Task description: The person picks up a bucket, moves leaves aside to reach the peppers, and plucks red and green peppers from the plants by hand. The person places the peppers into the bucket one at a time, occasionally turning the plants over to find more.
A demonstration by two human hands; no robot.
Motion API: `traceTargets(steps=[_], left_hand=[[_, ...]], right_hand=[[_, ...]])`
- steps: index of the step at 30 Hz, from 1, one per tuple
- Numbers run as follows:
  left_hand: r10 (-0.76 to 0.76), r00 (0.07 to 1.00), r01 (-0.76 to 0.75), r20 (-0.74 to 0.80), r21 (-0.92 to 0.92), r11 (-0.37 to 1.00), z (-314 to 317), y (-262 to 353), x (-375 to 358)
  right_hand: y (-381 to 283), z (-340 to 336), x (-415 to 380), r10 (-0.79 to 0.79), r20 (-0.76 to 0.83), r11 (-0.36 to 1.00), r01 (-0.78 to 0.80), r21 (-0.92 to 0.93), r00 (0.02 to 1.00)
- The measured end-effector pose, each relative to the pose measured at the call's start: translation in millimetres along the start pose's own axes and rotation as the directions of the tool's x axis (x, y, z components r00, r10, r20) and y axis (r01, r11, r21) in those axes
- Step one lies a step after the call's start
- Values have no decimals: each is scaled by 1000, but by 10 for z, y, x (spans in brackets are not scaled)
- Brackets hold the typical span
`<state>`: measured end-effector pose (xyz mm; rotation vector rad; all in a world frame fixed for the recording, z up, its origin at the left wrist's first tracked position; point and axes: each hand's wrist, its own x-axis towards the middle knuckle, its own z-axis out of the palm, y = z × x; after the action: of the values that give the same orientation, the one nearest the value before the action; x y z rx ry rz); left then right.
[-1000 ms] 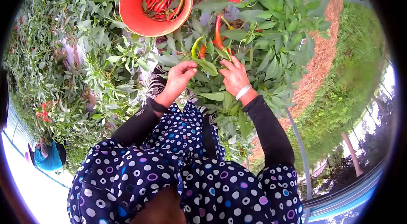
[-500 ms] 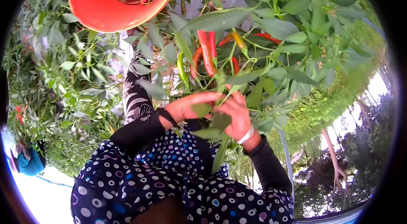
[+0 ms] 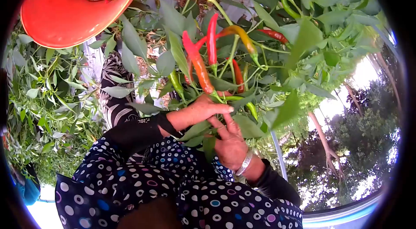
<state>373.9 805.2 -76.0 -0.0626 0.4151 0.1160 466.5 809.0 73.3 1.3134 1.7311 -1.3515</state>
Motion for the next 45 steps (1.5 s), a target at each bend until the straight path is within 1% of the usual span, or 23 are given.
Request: traceTargets(steps=[2,3,4,6,8,13,16,17,19,22,23,24,26,27,30,32,34,36,37,40,41,44,45], left_hand=[[-147,966,223,-215,393,892,49,145,-66],[79,963,53,-257,469,882,44,-108,35],[83,965,44,-248,468,882,66,-131,25],[452,873,-272,-183,586,763,58,-171,-9],[437,878,-249,-195,594,765,59,-263,63],[484,875,-347,-23,668,658,-24,-278,128],[352,934,-233,-56,651,722,-16,-242,101],[245,965,-135,-93,627,768,9,-235,97],[301,949,-181,-90,624,760,-21,-454,196],[262,964,-178,-42,629,756,-59,-429,164],[173,985,-134,1,636,760,-68,-354,142],[170,985,-131,0,634,762,-57,-300,135],[617,787,-452,18,697,556,-23,-228,134],[616,787,-451,15,697,558,-25,-222,147],[578,815,-498,39,556,665,20,-216,127],[285,958,-270,37,454,849,34,-155,62],[276,959,-278,67,418,865,-7,-212,93],[456,871,-448,183,678,583,-70,-127,61],[348,929,-353,126,583,732,-56,-127,8],[325,942,-305,80,602,738,-68,-184,-19],[607,783,-552,137,603,576,-62,-193,37],[670,736,-550,97,663,507,-68,-277,7],[538,814,-532,218,653,540,-128,-145,40]], right_hand=[[-157,-184,44,178,63,973,-185,140,982],[-176,-469,90,5,207,1000,1,-28,978],[-162,-689,115,12,207,999,-5,-37,978],[-104,-1011,202,-13,-88,980,30,195,996],[24,-1202,502,-55,-450,997,23,-77,891],[623,-1022,1283,72,-514,949,-218,-229,855],[702,-954,1305,167,-447,962,-245,-121,879],[661,-962,1225,290,-489,949,-180,260,822],[655,-1009,1045,409,-435,625,101,774,802],[624,-1019,707,420,-421,587,113,801,804],[538,-1043,648,389,-515,748,65,661,764],[616,-1001,545,320,-466,635,179,751,825],[489,-851,287,403,-485,445,297,845,776],[434,-794,136,428,-464,494,229,839,776],[600,-554,-60,456,-471,338,343,876,755],[677,-522,135,750,-405,143,469,871,523],[1025,-387,125,765,-187,124,144,982,616],[1092,-258,250,687,14,58,-74,996,727],[1137,-253,285,624,99,14,-138,990,775],[919,-389,463,561,-53,172,-54,984,826],[946,-367,428,579,53,146,-167,975,814],[911,-357,461,499,30,334,-225,915,866],[1036,-263,435,442,9,426,-218,878,897]])
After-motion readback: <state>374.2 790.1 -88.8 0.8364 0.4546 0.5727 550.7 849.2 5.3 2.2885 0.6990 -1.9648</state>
